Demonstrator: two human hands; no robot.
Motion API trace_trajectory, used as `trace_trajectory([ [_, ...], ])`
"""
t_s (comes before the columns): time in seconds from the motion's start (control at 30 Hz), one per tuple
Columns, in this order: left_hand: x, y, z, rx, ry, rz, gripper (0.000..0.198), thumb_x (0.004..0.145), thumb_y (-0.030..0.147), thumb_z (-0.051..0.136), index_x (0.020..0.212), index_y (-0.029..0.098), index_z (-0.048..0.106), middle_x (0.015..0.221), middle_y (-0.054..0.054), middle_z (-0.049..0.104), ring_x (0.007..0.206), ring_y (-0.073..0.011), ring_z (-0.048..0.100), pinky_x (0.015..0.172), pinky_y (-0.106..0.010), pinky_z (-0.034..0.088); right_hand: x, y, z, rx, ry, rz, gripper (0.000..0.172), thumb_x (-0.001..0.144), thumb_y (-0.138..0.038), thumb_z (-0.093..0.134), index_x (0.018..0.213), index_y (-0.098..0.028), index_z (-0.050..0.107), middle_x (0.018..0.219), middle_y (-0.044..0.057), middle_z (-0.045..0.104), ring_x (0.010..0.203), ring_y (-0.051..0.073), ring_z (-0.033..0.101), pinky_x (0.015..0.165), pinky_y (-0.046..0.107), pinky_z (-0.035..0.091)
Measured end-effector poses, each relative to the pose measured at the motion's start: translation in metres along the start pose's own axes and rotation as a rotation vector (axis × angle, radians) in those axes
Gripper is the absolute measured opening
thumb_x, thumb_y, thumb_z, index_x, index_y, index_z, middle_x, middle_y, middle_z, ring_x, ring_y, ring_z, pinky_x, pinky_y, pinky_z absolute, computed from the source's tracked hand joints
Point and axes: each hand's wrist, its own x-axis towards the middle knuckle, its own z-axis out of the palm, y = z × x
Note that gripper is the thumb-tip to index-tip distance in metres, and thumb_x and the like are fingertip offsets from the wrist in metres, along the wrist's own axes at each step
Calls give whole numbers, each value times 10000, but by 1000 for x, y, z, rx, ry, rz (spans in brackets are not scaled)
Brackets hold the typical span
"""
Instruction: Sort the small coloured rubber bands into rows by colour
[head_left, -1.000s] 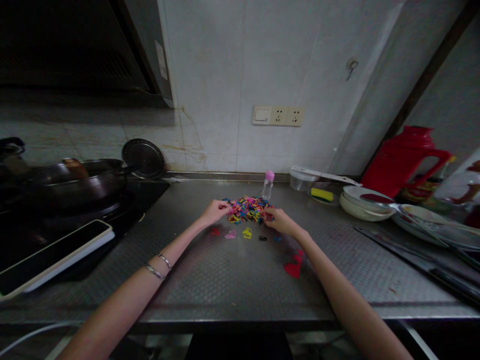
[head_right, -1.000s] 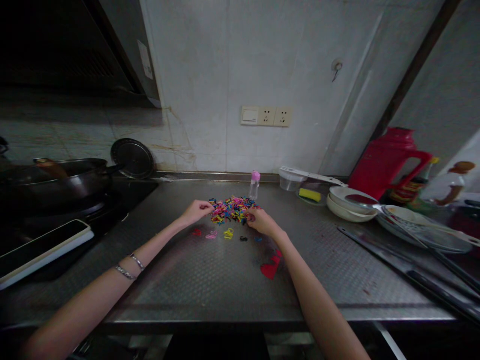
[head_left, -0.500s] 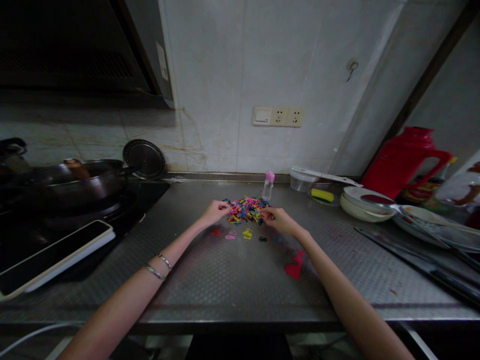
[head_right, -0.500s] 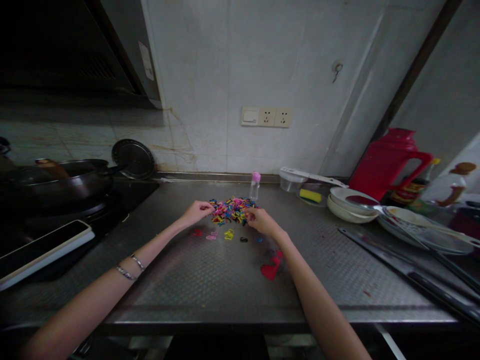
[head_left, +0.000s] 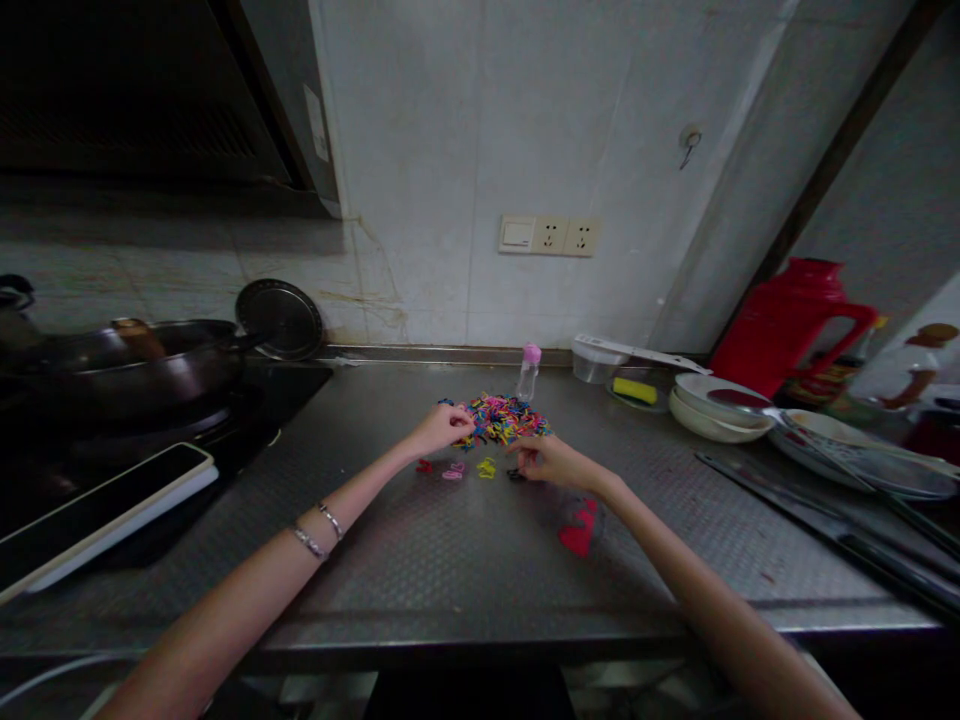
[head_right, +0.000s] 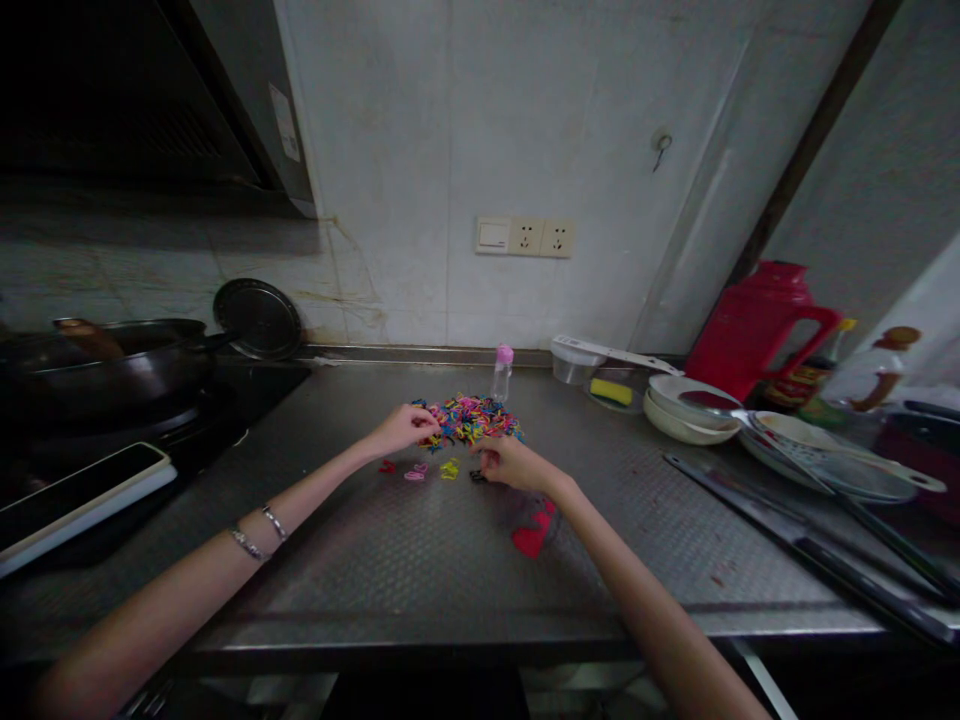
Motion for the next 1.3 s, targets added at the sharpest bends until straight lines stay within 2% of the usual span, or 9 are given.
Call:
trace_trajectory([
  [0.13,8,17,7,184,-121,57,246,720,275,520,767,112,698,648,-31,645,581,-107,513,591,-203,360,-10,0,-7,-3,57,18,380,664,-124,480,1021,-151,606,726,5,629,633,105,538,615,203,410],
  [0.27,14,28,26,309,-172,89,221,705,230,521,815,152,697,732,-28,667,622,-117,543,621,-206,370,-21,7,-17,-65,135,38,358,701,-155,455,1016,-166,624,740,9,636,639,112,547,612,209,402],
  [0.43,18,36,54,465,-157,24,200,726,307,531,797,206,688,743,-26,664,684,-149,576,628,-225,391,-37,14,-21,-115,141,21,335,714,-173,452,992,-159,639,799,30,649,684,123,562,636,216,410],
  [0.6,24,46,67,571,-116,0,177,735,303,536,770,194,672,788,-62,659,775,-193,596,672,-266,428,-53,12,-24,-141,116,40,329,719,-167,445,985,-156,639,848,44,651,712,130,563,655,219,416],
  [0.73,26,50,70,643,-86,22,169,742,206,496,737,159,658,789,-94,652,794,-209,597,693,-289,438,-63,13,-28,-161,117,65,314,731,-181,451,980,-161,640,847,43,651,707,130,561,653,221,418],
  [0.9,24,52,65,622,-96,14,174,724,171,485,713,152,658,749,-88,651,744,-201,599,678,-284,437,-70,17,-31,-169,132,65,295,744,-192,453,968,-171,644,881,44,657,741,137,571,677,227,422],
  [1.13,18,44,49,431,-191,-8,169,669,182,514,701,156,678,707,-38,657,649,-133,577,618,-204,405,-67,25,-32,-200,130,71,298,742,-190,450,965,-164,646,876,52,661,736,144,578,678,235,431],
  [1.3,13,40,51,373,-247,16,180,659,202,515,711,164,683,710,-25,660,629,-118,569,599,-191,395,-53,29,-28,-240,140,60,305,734,-178,447,965,-173,647,896,50,660,752,147,582,706,241,430],
])
